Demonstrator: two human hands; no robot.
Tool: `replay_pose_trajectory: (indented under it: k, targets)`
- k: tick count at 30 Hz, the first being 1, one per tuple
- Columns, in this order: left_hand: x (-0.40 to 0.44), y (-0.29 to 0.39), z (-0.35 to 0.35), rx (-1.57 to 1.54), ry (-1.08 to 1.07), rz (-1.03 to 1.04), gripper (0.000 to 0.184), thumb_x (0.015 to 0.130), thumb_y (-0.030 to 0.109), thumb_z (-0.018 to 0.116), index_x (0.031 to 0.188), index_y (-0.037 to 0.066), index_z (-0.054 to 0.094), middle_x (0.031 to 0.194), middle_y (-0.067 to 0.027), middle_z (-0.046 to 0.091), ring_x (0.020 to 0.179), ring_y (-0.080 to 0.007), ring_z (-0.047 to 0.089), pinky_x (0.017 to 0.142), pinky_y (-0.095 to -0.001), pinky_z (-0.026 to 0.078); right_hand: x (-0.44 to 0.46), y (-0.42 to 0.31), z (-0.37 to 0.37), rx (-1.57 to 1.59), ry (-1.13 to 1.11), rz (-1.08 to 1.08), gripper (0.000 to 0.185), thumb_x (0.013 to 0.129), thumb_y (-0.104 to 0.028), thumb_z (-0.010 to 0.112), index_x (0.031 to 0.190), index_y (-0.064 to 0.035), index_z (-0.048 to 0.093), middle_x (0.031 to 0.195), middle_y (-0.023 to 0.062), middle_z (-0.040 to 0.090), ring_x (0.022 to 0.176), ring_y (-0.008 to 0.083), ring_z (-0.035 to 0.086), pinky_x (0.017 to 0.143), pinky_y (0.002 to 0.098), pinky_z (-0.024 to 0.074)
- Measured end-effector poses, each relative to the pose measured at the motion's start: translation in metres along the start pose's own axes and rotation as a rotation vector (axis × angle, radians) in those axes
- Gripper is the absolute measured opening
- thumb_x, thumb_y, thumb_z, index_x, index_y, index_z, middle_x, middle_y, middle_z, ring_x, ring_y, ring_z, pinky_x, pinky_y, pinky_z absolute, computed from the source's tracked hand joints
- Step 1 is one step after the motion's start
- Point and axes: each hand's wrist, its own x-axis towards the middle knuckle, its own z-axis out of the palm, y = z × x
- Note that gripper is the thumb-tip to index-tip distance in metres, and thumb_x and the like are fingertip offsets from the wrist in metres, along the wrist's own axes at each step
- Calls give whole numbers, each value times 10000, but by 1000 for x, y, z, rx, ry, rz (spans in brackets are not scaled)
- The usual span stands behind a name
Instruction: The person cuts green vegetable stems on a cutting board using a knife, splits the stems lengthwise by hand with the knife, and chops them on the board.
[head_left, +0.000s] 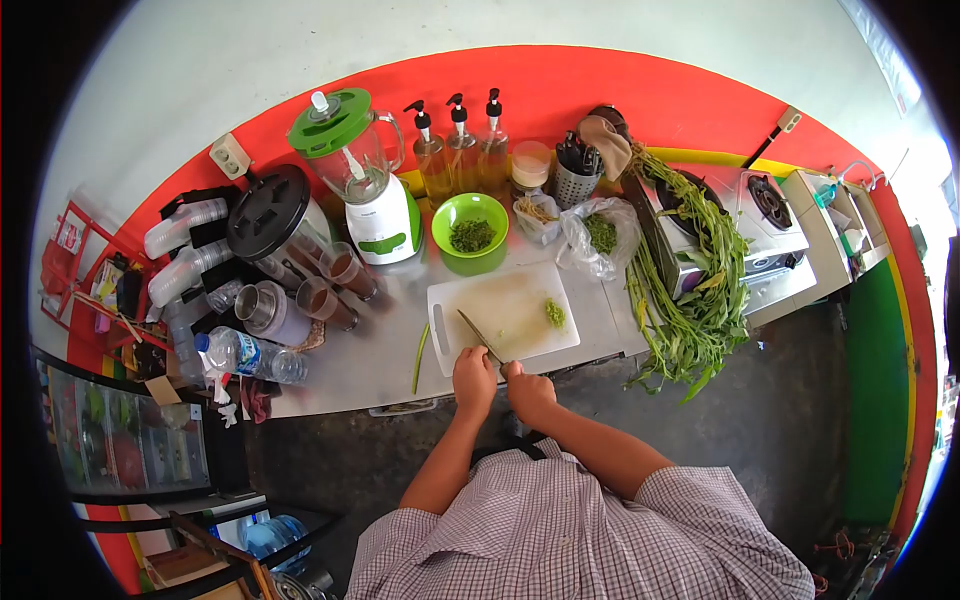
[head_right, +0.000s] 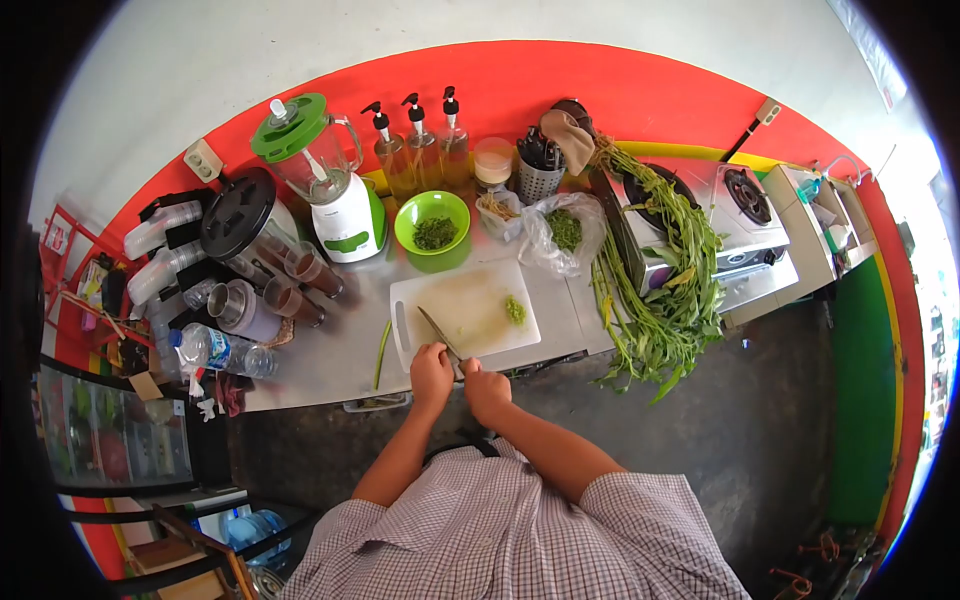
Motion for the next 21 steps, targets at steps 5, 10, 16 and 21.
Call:
replay_pose_trajectory:
  k: [5,10,16,21]
  targets:
    - [3,1,-2,-25,2,-23,98,856,13,615,932,-5,674,895,-206,658,829,-423,643,727,-490,518,-11,0,-7,31,-14,-57,363,909,-152,624,1160,35,440,845,158,743,764,288,759,609,390,605]
    - [2,1,2,-43,39,-27,99,862,22,618,939,4,679,899,-197,667,830,-413,645,726,-488,518,-9,3,4,39,15,-43,338,913,-146,617,1147,26,445,852,158,743,747,296,756,612,398,605]
    - [0,-1,9,8,123,23,99,844,9,659,940,20,679,860,-169,649,772,-377,647,686,-468,511,2,9,-1,55,66,-67,270,944,-159,578,1135,-7,462,822,146,743,731,276,755,594,383,603]
    - [-5,10,7,31,97,-65,118,864,21,645,978,30,674,924,-148,650,843,-370,643,733,-457,516,-7,35,8,30,105,-28,223,957,-172,558,1111,-34,475,813,129,744,716,263,755,566,375,596]
